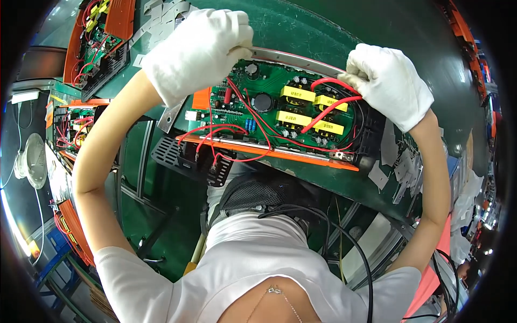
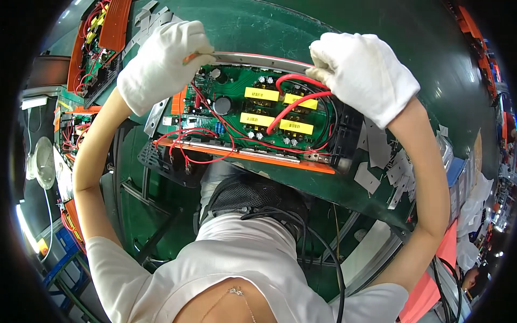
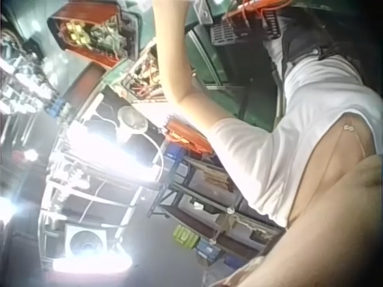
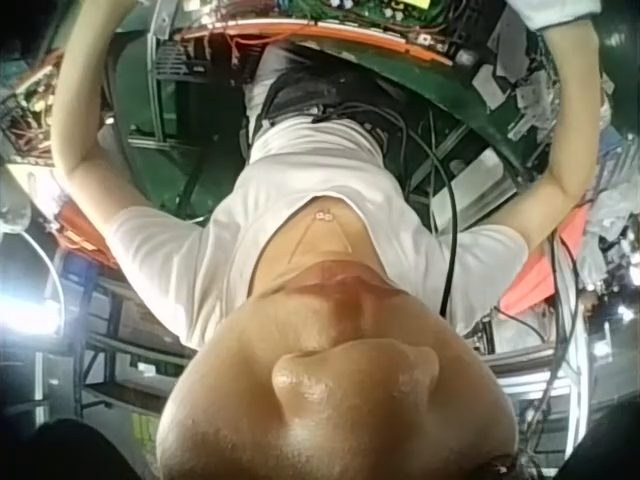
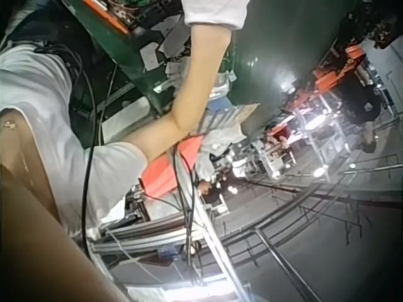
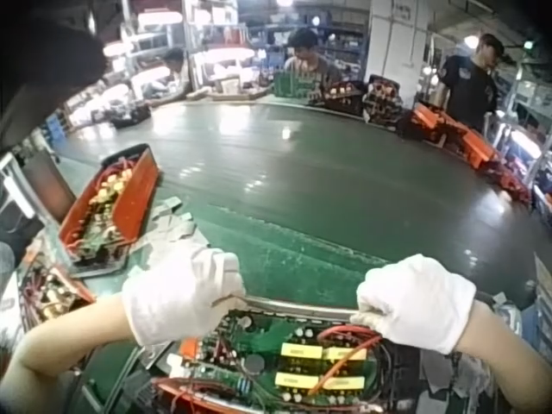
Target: Assembling electronic components and circuit boards into units at a factory workstation.
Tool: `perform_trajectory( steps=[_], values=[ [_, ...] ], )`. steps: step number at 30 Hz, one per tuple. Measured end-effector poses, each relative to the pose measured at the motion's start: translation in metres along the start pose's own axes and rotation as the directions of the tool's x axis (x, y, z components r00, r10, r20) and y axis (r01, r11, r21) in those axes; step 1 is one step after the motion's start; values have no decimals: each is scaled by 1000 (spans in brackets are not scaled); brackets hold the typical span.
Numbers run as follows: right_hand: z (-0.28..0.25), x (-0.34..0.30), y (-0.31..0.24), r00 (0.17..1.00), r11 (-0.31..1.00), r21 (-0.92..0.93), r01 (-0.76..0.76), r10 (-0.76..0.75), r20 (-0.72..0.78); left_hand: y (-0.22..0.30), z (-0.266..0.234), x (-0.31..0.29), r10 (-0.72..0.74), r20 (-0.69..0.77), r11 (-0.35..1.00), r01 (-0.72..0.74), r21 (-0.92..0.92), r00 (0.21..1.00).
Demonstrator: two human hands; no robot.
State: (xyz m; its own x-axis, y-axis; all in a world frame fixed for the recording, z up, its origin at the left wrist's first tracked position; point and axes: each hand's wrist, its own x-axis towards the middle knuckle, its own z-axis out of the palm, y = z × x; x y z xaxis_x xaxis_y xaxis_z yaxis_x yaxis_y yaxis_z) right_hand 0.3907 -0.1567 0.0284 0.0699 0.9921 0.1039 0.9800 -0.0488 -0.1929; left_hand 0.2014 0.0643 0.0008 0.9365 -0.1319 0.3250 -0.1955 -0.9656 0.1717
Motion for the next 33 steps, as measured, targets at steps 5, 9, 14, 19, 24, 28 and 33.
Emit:
perform_trajectory(
  steps=[5,9,14,19,24,28,33],
  values=[
    [3,-3,-1,1000,999,-47,-22,22,-9,2,0,1,-23,29,999,22,46,999],
    [8,-2,4,995,995,9,-97,97,-11,2,5,2,-69,45,997,69,17,997],
    [11,-2,6,976,974,99,-204,195,99,6,-4,7,-90,126,995,85,42,988],
    [5,0,1,969,976,47,-212,204,143,5,-4,2,-101,167,994,91,64,981],
    [6,1,4,968,974,104,-203,184,172,7,-11,-1,-156,195,985,136,109,968],
    [3,0,8,932,925,221,-308,247,264,2,-14,5,-148,225,987,160,-32,963],
    [2,8,11,891,897,236,-373,276,360,0,-13,11,-206,336,945,276,-176,919]
  ],
)
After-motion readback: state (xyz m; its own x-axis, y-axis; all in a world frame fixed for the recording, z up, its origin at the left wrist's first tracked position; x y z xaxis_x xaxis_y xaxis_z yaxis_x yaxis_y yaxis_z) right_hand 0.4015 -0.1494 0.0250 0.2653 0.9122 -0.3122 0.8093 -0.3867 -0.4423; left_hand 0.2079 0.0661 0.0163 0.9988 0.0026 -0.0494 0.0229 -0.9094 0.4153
